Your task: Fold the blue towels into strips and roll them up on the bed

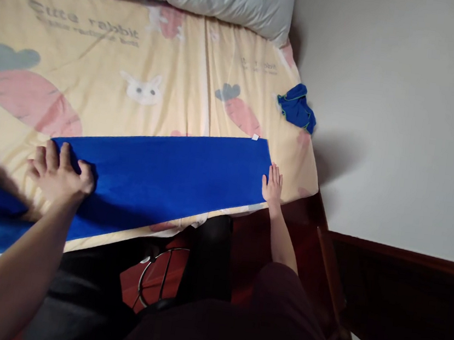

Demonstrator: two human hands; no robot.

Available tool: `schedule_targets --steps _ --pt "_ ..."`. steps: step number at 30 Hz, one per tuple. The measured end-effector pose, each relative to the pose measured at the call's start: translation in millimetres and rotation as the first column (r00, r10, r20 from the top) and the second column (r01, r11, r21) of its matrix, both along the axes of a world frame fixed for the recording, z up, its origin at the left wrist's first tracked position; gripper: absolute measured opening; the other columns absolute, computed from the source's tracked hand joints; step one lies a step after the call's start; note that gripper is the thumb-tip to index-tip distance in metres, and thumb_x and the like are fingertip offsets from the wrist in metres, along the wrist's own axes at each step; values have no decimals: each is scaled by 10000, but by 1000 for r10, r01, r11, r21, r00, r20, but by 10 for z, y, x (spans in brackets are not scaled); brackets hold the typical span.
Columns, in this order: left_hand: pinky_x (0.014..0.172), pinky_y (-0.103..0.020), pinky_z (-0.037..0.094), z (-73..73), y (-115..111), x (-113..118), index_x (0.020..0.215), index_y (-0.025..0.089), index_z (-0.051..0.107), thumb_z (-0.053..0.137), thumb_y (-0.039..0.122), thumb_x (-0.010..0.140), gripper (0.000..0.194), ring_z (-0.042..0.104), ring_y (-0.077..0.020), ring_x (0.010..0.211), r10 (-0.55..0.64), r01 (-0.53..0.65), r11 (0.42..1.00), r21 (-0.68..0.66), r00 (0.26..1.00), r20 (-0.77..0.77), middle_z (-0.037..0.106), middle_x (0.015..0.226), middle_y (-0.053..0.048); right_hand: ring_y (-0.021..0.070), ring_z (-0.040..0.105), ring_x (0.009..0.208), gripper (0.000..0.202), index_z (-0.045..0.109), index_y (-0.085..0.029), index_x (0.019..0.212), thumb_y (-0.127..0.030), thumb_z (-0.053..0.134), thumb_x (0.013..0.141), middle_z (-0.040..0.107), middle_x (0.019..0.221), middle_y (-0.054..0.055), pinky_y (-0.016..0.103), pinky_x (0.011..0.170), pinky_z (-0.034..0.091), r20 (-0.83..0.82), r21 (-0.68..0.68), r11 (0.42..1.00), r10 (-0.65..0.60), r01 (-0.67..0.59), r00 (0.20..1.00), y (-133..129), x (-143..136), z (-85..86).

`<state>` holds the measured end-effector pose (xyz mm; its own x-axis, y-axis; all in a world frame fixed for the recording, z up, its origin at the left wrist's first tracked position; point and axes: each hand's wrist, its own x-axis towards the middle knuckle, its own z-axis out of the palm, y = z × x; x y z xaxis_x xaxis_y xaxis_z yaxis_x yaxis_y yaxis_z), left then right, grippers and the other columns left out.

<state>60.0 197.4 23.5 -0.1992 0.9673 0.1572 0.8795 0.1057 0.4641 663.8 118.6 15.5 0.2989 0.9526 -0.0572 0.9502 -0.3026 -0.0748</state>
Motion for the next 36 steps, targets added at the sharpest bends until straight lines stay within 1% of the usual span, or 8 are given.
schedule_targets --steps 7,12,16,21,24,27,31,36 --pt "1302 -619 100 55 -79 48 1612 26 400 308 451 1032 725 193 -394 1616 -38 38 999 4 999 -8 282 1714 -238 260 79 1662 660 274 -94 1683 -391 206 1098 182 1771 134 579 1336 23 66 33 999 -45 43 997 -33 -304 227" --pt "1329 -567 102 34 -1016 112 1641 5 330 329 385 1017 731 116 -355 1646 -134 128 985 -112 990 -44 224 1733 -238 219 90 1663 658 266 -146 1696 -403 209 1092 150 1781 87 509 1350 37 -15 13 995 103 -103 995 -589 -474 221" --pt "1325 -564 137 -89 -1752 143 1669 5 246 313 385 1011 763 145 -350 1643 -127 112 983 -142 987 -102 196 1740 -233 232 75 1665 698 234 -127 1702 -451 205 1085 119 1783 99 511 1345 44 -53 -55 996 -80 77 995 -921 -425 115" --pt "1305 -589 170 -80 -2019 126 1606 -98 317 383 389 972 802 234 -406 1612 -26 -2 978 -208 991 -132 267 1678 -326 317 133 1654 740 278 -64 1679 -476 311 1065 172 1759 190 618 1316 71 -168 -184 957 -257 226 952 -840 -410 339" --pt "1296 -601 188 -52 -2182 47 1591 -86 368 462 317 895 810 280 -417 1594 -39 3 970 -243 989 -145 313 1659 -326 353 161 1645 730 346 -41 1651 -458 356 1051 218 1746 206 617 1312 127 -255 -165 962 -253 216 933 -958 -530 450" --pt "1287 -598 219 -27 -2403 -33 1592 -20 420 471 269 868 781 333 -396 1576 -62 21 973 -231 983 -174 365 1651 -288 312 239 1631 729 354 -32 1645 -445 348 1043 280 1728 200 499 1325 211 -391 -77 988 -155 136 907 -1367 -888 344" --pt "1287 -580 242 22 -2646 -38 1532 67 550 429 295 933 652 343 -379 1572 -65 22 977 -212 977 -201 400 1659 -222 290 434 1547 705 380 -100 1647 -466 313 1048 432 1660 182 442 1283 354 -572 60 998 59 -30 818 -2190 -1775 -30" --pt "1261 -663 243 114 -2900 107 1556 97 524 407 335 994 621 238 -405 1606 -8 -61 959 -275 970 -242 304 1714 -203 375 214 1631 688 413 -138 1636 -495 414 1048 212 1754 168 618 1273 315 -435 299 954 151 -15 888 -2832 -2571 -219"
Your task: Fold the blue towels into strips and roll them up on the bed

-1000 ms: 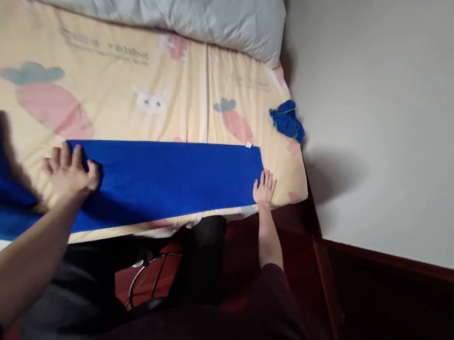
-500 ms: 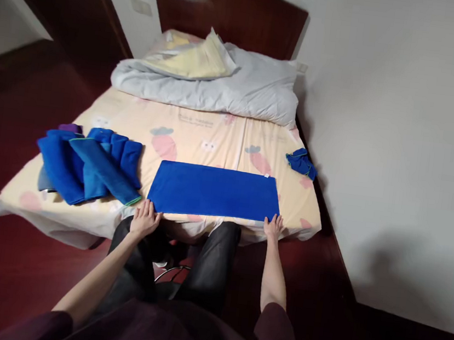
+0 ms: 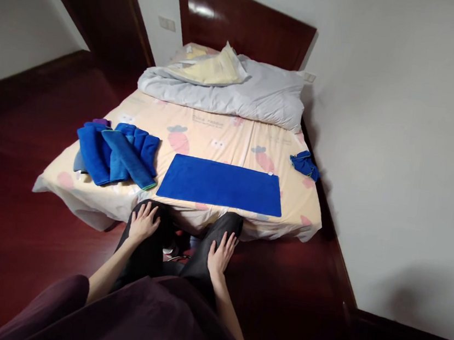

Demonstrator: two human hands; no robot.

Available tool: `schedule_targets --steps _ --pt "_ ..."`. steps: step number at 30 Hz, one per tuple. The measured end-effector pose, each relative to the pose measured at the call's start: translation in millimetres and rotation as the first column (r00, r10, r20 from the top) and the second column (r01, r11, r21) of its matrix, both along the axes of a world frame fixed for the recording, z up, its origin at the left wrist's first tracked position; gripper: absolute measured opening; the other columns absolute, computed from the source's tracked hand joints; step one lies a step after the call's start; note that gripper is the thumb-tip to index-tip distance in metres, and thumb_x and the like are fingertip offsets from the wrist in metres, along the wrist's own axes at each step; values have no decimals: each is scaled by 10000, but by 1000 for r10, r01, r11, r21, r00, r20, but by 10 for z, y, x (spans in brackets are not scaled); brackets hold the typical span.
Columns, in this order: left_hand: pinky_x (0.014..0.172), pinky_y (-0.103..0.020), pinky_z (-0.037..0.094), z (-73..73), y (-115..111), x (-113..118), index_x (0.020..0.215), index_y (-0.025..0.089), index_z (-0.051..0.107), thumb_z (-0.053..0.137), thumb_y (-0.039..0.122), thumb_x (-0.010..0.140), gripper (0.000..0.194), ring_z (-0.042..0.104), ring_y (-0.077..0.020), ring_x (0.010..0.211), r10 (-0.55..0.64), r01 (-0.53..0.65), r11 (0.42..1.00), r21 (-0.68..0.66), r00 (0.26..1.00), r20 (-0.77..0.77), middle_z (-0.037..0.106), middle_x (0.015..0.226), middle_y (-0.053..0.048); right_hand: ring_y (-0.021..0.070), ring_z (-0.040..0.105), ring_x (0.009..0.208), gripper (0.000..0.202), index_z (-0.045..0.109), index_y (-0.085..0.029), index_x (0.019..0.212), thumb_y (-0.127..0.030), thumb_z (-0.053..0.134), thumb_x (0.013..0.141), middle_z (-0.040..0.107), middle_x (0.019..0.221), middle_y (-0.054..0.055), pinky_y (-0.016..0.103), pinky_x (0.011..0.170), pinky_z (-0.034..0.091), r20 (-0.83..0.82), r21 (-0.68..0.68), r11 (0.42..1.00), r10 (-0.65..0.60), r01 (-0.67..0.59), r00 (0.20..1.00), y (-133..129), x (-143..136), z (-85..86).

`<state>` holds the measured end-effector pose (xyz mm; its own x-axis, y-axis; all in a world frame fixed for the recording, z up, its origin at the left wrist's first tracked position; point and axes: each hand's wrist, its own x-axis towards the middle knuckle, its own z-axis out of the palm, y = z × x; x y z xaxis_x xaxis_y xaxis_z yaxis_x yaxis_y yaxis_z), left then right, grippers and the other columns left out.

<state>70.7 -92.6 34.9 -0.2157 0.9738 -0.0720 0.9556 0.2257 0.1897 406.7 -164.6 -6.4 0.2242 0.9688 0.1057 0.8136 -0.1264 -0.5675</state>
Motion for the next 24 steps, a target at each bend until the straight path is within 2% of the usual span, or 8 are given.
schedule_targets --steps 2,6,8,11,14,19,24 --pt "1219 -716 273 43 -92 69 1604 115 455 403 355 1010 643 206 -438 1605 77 -78 997 -22 997 -30 244 1737 -203 342 221 1633 598 460 -127 1606 -386 374 1073 258 1743 163 604 1275 311 34 50 997 64 -66 997 -14 -38 77" --pt "1153 -759 329 113 -197 177 1642 132 389 407 380 1019 671 221 -495 1573 147 -148 989 -17 987 -72 203 1745 -216 268 322 1598 486 653 -152 1439 -196 362 1053 491 1634 123 557 1306 250 74 87 963 247 -253 966 148 24 272" --pt "1148 -759 333 130 -209 212 1640 124 390 414 375 1015 674 224 -503 1564 144 -144 990 2 986 -85 211 1739 -229 250 408 1546 448 725 -186 1338 -162 397 1034 616 1526 100 553 1309 228 64 92 951 291 -296 955 241 16 331" --pt "1146 -753 336 139 -207 239 1638 113 391 421 364 1008 678 214 -513 1560 141 -140 990 24 986 -94 213 1733 -244 245 513 1449 371 775 -214 1231 -180 463 1033 756 1307 81 532 1292 240 22 96 954 284 -285 959 366 -31 369" --pt "1153 -738 337 143 -209 238 1642 109 379 417 360 1007 684 217 -512 1559 129 -127 991 29 987 -90 211 1731 -249 248 578 1346 321 777 -200 1229 -220 518 1041 798 1162 95 471 1240 302 -21 93 961 262 -259 965 490 -47 382" --pt "1166 -722 330 147 -221 223 1637 105 386 415 358 1007 680 232 -511 1555 124 -122 992 32 988 -88 217 1726 -254 230 632 1104 351 731 -176 1336 -230 552 1040 808 1072 109 376 1071 415 -38 60 966 256 -253 966 730 21 388" --pt "1179 -724 311 169 -216 224 1633 100 392 436 349 994 688 222 -508 1561 131 -129 991 31 989 -66 225 1722 -258 225 630 1125 366 710 -181 1374 -210 511 1068 801 1140 112 359 1058 402 33 34 956 289 -290 957 1016 72 362"
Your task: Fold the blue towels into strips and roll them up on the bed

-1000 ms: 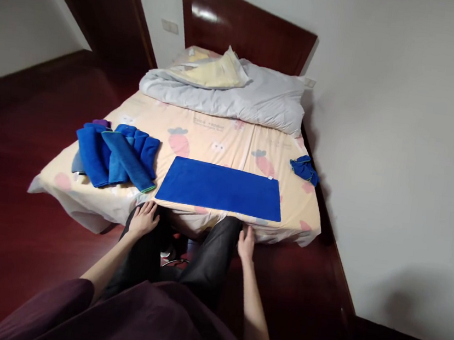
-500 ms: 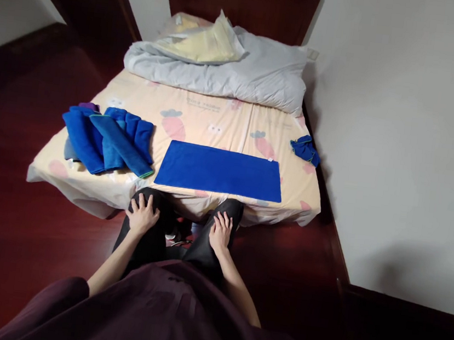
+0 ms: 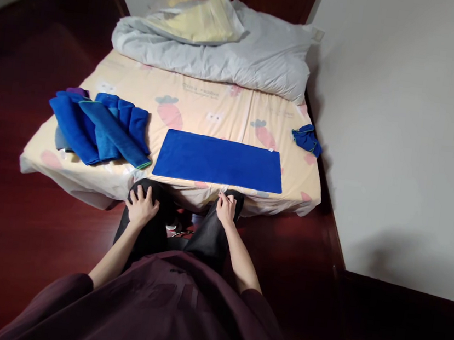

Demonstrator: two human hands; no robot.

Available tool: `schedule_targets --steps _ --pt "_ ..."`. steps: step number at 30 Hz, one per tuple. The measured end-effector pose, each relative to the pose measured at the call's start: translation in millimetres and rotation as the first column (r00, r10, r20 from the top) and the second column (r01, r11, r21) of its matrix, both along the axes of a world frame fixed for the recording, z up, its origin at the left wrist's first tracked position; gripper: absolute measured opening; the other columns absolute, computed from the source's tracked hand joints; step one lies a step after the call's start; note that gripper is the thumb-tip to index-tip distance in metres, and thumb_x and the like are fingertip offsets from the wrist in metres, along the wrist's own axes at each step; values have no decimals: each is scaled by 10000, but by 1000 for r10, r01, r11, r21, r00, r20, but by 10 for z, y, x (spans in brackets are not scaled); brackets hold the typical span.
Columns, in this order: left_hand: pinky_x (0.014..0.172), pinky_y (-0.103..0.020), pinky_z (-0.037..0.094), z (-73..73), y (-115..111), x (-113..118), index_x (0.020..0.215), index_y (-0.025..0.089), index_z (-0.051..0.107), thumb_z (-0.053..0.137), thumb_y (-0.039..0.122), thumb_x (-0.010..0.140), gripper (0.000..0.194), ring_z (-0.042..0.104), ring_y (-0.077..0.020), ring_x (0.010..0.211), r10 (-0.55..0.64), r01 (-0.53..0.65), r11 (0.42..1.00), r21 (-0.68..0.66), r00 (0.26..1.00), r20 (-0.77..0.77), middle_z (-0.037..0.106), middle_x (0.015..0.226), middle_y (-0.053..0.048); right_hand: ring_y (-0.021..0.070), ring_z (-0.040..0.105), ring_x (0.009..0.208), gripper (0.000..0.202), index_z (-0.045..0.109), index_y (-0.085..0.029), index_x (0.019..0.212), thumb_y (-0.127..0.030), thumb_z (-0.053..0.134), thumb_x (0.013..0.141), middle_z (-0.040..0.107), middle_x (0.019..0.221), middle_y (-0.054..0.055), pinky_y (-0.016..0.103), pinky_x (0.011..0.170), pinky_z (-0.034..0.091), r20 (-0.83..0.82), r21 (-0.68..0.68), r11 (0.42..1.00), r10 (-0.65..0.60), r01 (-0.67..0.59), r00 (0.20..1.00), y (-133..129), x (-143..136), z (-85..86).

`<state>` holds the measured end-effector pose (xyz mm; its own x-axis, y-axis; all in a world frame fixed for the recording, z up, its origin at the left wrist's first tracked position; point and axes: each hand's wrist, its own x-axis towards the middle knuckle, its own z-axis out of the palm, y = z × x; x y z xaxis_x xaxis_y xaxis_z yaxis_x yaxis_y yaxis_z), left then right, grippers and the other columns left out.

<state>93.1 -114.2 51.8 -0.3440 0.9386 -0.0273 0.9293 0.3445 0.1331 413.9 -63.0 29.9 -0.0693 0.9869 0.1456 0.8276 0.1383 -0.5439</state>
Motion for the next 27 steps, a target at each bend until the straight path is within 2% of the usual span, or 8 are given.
schedule_targets --steps 3,6,10,14,17,21,24,27 --pt "1182 -725 308 41 9 10 1633 95 392 432 348 992 690 221 -506 1564 -1 1 1000 -5 1000 19 227 1723 -253 225 649 1144 342 729 -211 1349 -234 524 1076 801 1128 104 353 1040 411 65 -22 999 41 -39 997 192 -8 -8" --pt "1185 -721 312 78 3 19 1630 96 397 444 342 985 692 222 -502 1566 -3 4 1000 -21 1000 28 226 1725 -250 215 681 1125 314 761 -199 1285 -239 530 1076 797 1164 107 321 1021 434 101 -37 999 15 -11 995 387 -26 0" --pt "1186 -716 316 53 -13 -4 1617 101 419 470 332 978 681 233 -496 1567 -3 4 1000 -20 1000 12 244 1719 -251 187 719 1038 293 801 -201 1170 -194 531 1056 802 1155 90 248 935 468 130 -58 998 9 -2 991 588 -41 2" --pt "1228 -691 282 -39 166 -14 1478 122 587 496 305 956 560 298 -442 1559 -36 35 999 17 997 64 402 1653 -222 171 724 923 293 820 -230 1059 -207 528 1052 810 1064 69 218 819 468 173 -78 997 22 -9 985 679 -50 -14" --pt "1256 -555 341 -68 585 142 1329 147 693 459 271 962 453 456 -346 1475 -266 261 964 50 946 184 596 1500 -170 171 722 908 283 820 -235 1030 -231 538 1055 810 1039 63 212 787 461 196 -102 995 12 8 981 703 -59 -15" --pt "1214 -446 428 41 1450 675 1282 154 728 479 250 949 427 548 -292 1392 -582 591 804 71 755 301 656 1436 -141 168 725 906 260 815 -238 1032 -236 556 1056 802 1050 57 214 786 469 190 -127 992 34 -10 981 731 -75 -21" --pt "1199 -386 434 214 2138 1160 1306 148 721 527 218 928 431 578 -260 1358 -682 722 692 -10 658 318 649 1450 -147 174 721 869 255 811 -221 1035 -221 557 1052 787 1037 77 232 793 484 158 -122 992 59 -39 986 755 -84 -50" --pt "1166 -347 441 362 2756 1540 1355 145 690 547 193 909 471 561 -252 1362 -699 747 652 -130 659 276 614 1492 -154 182 717 829 235 805 -209 1034 -199 570 1032 775 1031 87 248 782 494 122 -137 989 77 -60 989 773 -76 -84"
